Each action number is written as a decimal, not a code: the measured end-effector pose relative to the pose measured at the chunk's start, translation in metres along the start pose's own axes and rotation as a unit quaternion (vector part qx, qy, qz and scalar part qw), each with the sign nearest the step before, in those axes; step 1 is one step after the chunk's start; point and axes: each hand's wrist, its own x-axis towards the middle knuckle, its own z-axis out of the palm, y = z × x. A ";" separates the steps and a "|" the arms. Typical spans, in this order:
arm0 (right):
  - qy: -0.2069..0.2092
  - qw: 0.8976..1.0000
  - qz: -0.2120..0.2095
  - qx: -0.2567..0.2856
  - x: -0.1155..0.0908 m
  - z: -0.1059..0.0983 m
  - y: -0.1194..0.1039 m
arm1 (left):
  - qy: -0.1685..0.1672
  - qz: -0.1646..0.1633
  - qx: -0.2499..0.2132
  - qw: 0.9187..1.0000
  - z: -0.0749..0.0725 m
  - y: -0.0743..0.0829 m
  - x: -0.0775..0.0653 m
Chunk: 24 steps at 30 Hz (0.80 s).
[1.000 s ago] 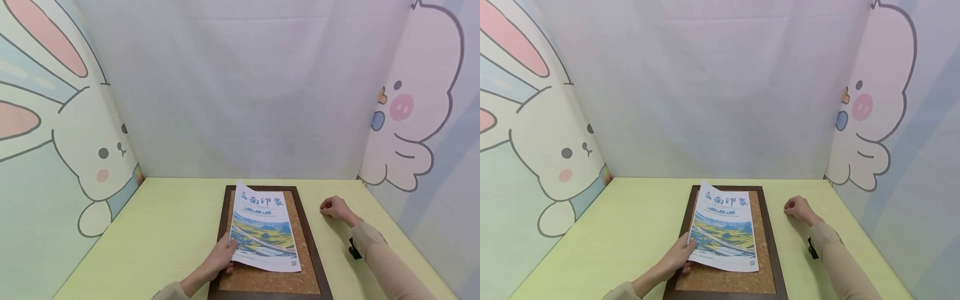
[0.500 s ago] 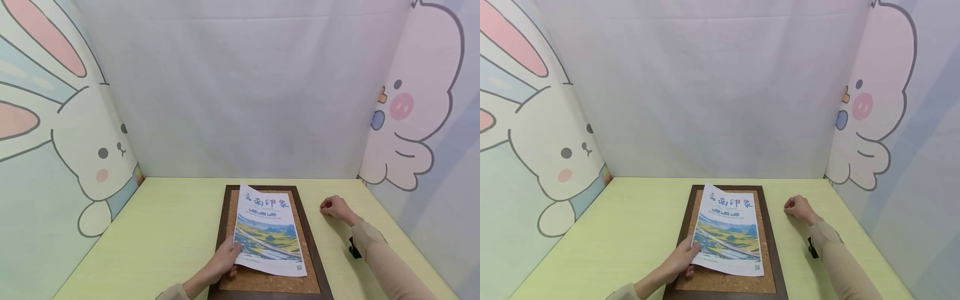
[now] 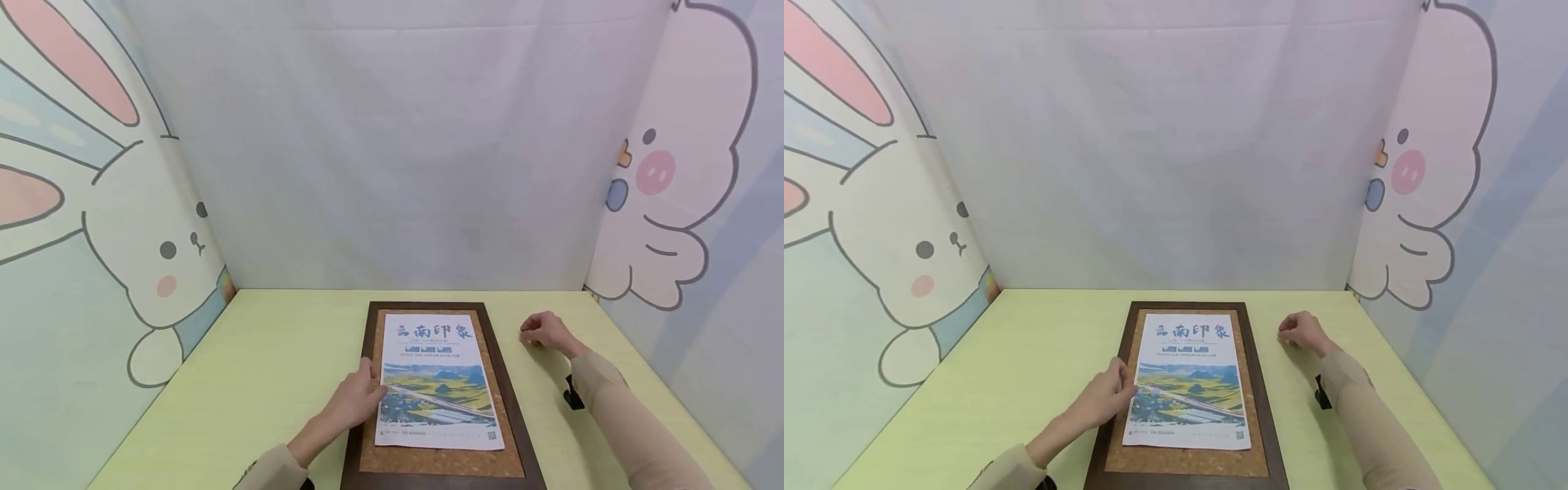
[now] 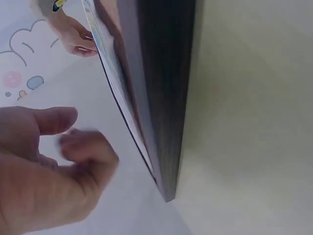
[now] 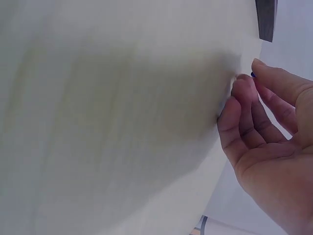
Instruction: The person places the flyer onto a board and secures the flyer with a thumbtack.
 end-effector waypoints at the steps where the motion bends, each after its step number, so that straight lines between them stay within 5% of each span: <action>1: -0.002 1.000 0.003 0.010 0.003 0.000 -0.001 | 0.001 0.006 0.038 0.999 -0.001 0.000 0.002; 6: -0.011 0.997 0.020 0.079 0.021 0.003 -0.013 | -0.077 0.055 0.180 0.979 0.000 0.002 0.010; 12: -0.022 0.991 0.007 0.133 0.040 0.008 -0.031 | -0.174 0.075 0.222 0.956 0.007 0.001 0.014; 24: -0.029 0.985 0.012 0.170 0.063 0.023 -0.054 | -0.201 0.075 0.249 0.944 0.014 -0.003 0.017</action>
